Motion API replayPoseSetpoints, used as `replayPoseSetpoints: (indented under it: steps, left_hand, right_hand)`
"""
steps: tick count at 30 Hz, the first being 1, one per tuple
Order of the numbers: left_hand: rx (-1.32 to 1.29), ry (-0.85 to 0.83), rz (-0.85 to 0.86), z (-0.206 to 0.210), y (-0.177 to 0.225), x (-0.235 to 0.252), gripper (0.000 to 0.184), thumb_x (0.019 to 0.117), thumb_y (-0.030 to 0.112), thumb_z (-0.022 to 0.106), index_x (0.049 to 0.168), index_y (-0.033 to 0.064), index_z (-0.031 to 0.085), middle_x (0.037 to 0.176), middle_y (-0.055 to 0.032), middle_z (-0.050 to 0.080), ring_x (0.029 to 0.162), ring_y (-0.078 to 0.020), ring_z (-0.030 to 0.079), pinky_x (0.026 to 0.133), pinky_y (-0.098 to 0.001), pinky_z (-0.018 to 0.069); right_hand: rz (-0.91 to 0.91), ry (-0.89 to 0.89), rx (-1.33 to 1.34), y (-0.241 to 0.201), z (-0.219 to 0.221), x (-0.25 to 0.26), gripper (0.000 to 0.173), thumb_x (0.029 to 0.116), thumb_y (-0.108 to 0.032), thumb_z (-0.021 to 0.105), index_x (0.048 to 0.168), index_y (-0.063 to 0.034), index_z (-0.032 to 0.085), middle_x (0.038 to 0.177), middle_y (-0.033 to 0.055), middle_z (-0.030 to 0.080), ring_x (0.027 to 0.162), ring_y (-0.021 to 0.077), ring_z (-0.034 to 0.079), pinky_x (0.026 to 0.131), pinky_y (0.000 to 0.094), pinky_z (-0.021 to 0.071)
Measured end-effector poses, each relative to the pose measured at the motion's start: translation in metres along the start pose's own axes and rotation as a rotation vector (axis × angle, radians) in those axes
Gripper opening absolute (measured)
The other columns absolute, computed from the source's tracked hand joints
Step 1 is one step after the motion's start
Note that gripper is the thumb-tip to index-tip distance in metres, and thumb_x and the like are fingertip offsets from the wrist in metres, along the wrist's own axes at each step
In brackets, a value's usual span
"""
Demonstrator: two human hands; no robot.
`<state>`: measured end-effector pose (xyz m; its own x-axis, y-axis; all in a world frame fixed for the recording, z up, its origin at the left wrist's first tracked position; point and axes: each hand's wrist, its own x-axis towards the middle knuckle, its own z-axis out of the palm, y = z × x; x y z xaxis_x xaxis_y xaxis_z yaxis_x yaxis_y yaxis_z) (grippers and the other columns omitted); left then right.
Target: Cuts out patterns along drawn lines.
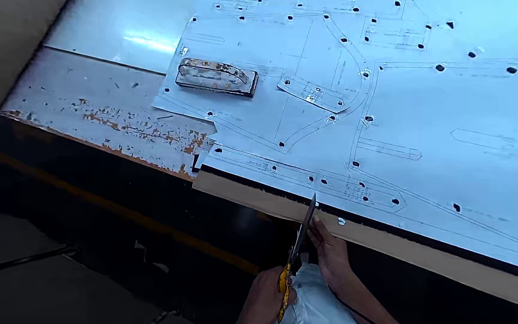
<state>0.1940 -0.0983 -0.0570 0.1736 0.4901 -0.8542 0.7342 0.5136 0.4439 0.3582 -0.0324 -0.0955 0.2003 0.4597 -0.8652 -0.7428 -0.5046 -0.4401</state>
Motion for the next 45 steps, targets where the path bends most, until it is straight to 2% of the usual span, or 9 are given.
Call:
replayPoseSetpoints:
  steps: [12, 20, 24, 33, 36, 39, 42, 43, 45]
  left_hand:
    - [-0.028, -0.034, -0.012, -0.002, -0.002, 0.001, 0.039, 0.0903, 0.024, 0.069, 0.122, 0.0029, 0.069, 0.115, -0.0080, 0.075, 0.103, -0.0214, 0.071, 0.093, -0.0443, 0.0542]
    - [-0.135, 0.031, -0.017, -0.002, -0.008, 0.001, 0.028, 0.0833, 0.021, 0.073, 0.106, 0.0047, 0.075, 0.094, -0.0036, 0.077, 0.082, -0.0119, 0.072, 0.077, -0.0335, 0.0584]
    - [-0.070, -0.033, -0.059, -0.014, 0.003, 0.001, 0.035, 0.0868, 0.022, 0.072, 0.117, 0.0045, 0.072, 0.108, -0.0055, 0.076, 0.095, -0.0175, 0.072, 0.087, -0.0409, 0.0570]
    - [-0.091, 0.019, -0.050, -0.013, 0.013, 0.009, 0.030, 0.0845, 0.021, 0.073, 0.110, 0.0047, 0.074, 0.100, -0.0046, 0.078, 0.091, -0.0156, 0.074, 0.084, -0.0388, 0.0581]
    - [-0.080, 0.029, -0.070, -0.015, 0.015, 0.007, 0.029, 0.0826, 0.021, 0.074, 0.108, 0.0057, 0.075, 0.097, -0.0035, 0.078, 0.088, -0.0143, 0.073, 0.083, -0.0379, 0.0580]
    - [-0.090, 0.039, -0.073, -0.017, 0.016, 0.004, 0.028, 0.0821, 0.020, 0.074, 0.106, 0.0061, 0.076, 0.095, -0.0025, 0.077, 0.086, -0.0135, 0.073, 0.081, -0.0373, 0.0584]
    - [-0.104, 0.038, -0.075, -0.014, 0.017, 0.005, 0.027, 0.0824, 0.021, 0.074, 0.105, 0.0059, 0.076, 0.095, -0.0024, 0.078, 0.085, -0.0127, 0.073, 0.081, -0.0364, 0.0585]
    - [-0.109, 0.040, -0.075, -0.013, 0.016, 0.005, 0.027, 0.0819, 0.021, 0.074, 0.105, 0.0063, 0.076, 0.095, -0.0021, 0.078, 0.085, -0.0120, 0.073, 0.081, -0.0352, 0.0587]
    - [-0.129, 0.045, -0.082, -0.010, 0.015, 0.006, 0.026, 0.0810, 0.021, 0.074, 0.103, 0.0068, 0.076, 0.095, -0.0014, 0.078, 0.085, -0.0108, 0.073, 0.079, -0.0333, 0.0589]
  right_hand:
    - [-0.055, 0.003, 0.017, 0.008, -0.002, 0.002, 0.033, 0.0905, 0.005, 0.071, 0.121, 0.0048, 0.058, 0.102, 0.0152, 0.073, 0.087, 0.0223, 0.075, 0.082, 0.0334, 0.0631]
    - [-0.072, 0.023, -0.005, 0.009, -0.002, 0.001, 0.032, 0.0898, 0.006, 0.072, 0.120, 0.0051, 0.059, 0.099, 0.0141, 0.074, 0.083, 0.0211, 0.075, 0.080, 0.0318, 0.0632]
    - [-0.070, 0.027, 0.007, 0.008, 0.000, 0.000, 0.036, 0.0890, 0.007, 0.072, 0.122, 0.0059, 0.057, 0.101, 0.0146, 0.073, 0.084, 0.0212, 0.075, 0.079, 0.0314, 0.0639]
    - [-0.060, 0.012, -0.004, 0.008, -0.002, 0.000, 0.038, 0.0895, 0.007, 0.072, 0.124, 0.0076, 0.055, 0.104, 0.0162, 0.072, 0.087, 0.0220, 0.074, 0.082, 0.0323, 0.0637]
    - [-0.005, -0.088, -0.115, 0.003, -0.015, -0.004, 0.028, 0.0936, 0.003, 0.069, 0.119, 0.0084, 0.057, 0.100, 0.0178, 0.075, 0.087, 0.0232, 0.076, 0.082, 0.0329, 0.0635]
    - [0.035, -0.378, -0.523, -0.013, -0.044, -0.018, 0.020, 0.1008, -0.012, 0.063, 0.107, 0.0064, 0.068, 0.096, 0.0136, 0.077, 0.087, 0.0207, 0.076, 0.081, 0.0337, 0.0623]
    - [-0.575, -0.458, -0.900, -0.032, -0.067, -0.032, 0.020, 0.0987, -0.020, 0.066, 0.096, -0.0020, 0.075, 0.086, 0.0030, 0.077, 0.078, 0.0092, 0.075, 0.071, 0.0269, 0.0636]
    - [-0.860, -0.416, -0.992, -0.042, -0.067, -0.027, 0.022, 0.0987, -0.023, 0.067, 0.099, -0.0034, 0.077, 0.092, 0.0025, 0.077, 0.085, 0.0076, 0.074, 0.077, 0.0267, 0.0630]
    - [-1.285, -0.295, -1.189, -0.066, -0.058, 0.000, 0.033, 0.1011, -0.035, 0.061, 0.115, -0.0079, 0.074, 0.119, 0.0070, 0.074, 0.118, 0.0199, 0.067, 0.100, 0.0408, 0.0547]
